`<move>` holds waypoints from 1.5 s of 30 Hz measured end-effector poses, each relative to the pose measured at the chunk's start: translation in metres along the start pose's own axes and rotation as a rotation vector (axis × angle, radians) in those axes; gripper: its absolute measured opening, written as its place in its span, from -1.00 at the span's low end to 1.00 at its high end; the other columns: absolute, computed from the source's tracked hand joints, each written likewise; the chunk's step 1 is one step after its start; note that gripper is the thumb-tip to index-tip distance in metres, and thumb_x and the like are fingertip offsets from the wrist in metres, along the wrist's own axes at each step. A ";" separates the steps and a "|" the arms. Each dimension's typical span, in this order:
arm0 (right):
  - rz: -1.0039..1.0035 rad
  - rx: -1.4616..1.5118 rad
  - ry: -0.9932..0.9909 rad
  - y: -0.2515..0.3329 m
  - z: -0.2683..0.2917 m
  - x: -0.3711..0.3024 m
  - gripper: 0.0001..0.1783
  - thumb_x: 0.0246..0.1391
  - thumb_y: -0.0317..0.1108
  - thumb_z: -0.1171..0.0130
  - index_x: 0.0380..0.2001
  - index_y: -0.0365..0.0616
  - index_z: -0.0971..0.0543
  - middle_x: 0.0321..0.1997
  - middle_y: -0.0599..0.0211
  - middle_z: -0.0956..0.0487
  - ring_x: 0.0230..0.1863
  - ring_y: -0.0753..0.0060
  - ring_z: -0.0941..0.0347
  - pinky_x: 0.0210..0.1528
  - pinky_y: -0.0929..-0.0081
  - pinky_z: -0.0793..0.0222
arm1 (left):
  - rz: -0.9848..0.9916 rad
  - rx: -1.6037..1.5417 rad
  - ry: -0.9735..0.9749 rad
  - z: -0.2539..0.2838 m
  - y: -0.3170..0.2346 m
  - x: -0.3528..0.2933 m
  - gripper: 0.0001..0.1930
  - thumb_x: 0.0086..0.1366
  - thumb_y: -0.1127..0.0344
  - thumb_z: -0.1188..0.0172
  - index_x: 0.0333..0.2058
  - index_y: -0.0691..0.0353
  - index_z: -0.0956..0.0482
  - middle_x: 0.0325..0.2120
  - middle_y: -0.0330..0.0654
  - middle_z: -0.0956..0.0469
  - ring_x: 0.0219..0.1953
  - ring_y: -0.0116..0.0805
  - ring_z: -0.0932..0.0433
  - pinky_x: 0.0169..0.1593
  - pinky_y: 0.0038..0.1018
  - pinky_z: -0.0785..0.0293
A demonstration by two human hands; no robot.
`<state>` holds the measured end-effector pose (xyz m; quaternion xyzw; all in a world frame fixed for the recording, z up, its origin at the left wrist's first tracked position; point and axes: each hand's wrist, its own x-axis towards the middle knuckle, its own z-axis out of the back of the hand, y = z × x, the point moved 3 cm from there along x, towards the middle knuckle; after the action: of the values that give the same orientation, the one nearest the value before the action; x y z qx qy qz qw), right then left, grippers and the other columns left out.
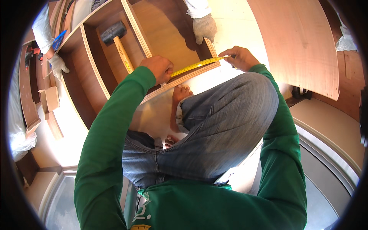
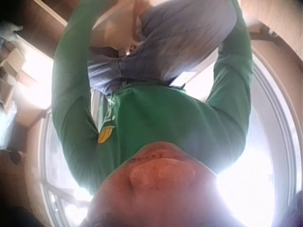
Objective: The person measures and marks a wooden cabinet frame using a tape measure and pencil. They then use a set square to draw straight lines on the wood. Another person assists by holding the frame and using a hammer.
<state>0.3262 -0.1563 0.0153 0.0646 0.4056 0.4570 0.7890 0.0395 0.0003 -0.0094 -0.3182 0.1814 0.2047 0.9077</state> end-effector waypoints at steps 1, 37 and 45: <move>0.016 0.008 0.001 -0.002 -0.004 0.001 -0.76 0.35 -0.36 -0.23 0.02 -0.07 -0.73 -0.26 0.24 -0.60 -0.32 0.46 -0.52 -0.25 0.46 -0.54 | 0.004 0.007 0.013 0.001 -0.001 0.001 -0.92 0.09 0.33 -0.32 -0.40 0.11 -0.66 -0.45 -0.13 -0.69 -0.29 -0.04 -0.69 -0.21 -0.16 -0.58; -0.076 -0.103 0.354 0.012 0.018 0.051 -0.71 0.00 -0.26 -0.38 -0.19 -0.09 -0.81 -0.39 0.25 -0.74 -0.38 0.36 -0.62 -0.25 0.36 -0.56 | -0.018 -0.149 0.063 0.010 -0.008 -0.008 -0.89 0.19 0.38 -0.28 -0.28 0.11 -0.69 -0.45 -0.18 -0.68 -0.32 -0.02 -0.68 -0.20 -0.16 -0.57; -0.104 -0.108 0.384 0.016 0.021 0.052 -0.71 -0.02 -0.24 -0.38 -0.21 -0.09 -0.81 -0.42 0.25 -0.73 -0.40 0.37 -0.60 -0.24 0.35 -0.55 | -0.034 -0.196 0.083 0.009 -0.004 -0.007 -0.88 0.21 0.40 -0.24 -0.28 0.14 -0.70 -0.43 -0.13 -0.69 -0.29 0.03 -0.67 -0.17 -0.14 -0.58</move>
<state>0.3431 -0.1015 0.0067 -0.0870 0.5264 0.4408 0.7218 0.0373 0.0018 0.0029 -0.4166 0.1924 0.1927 0.8674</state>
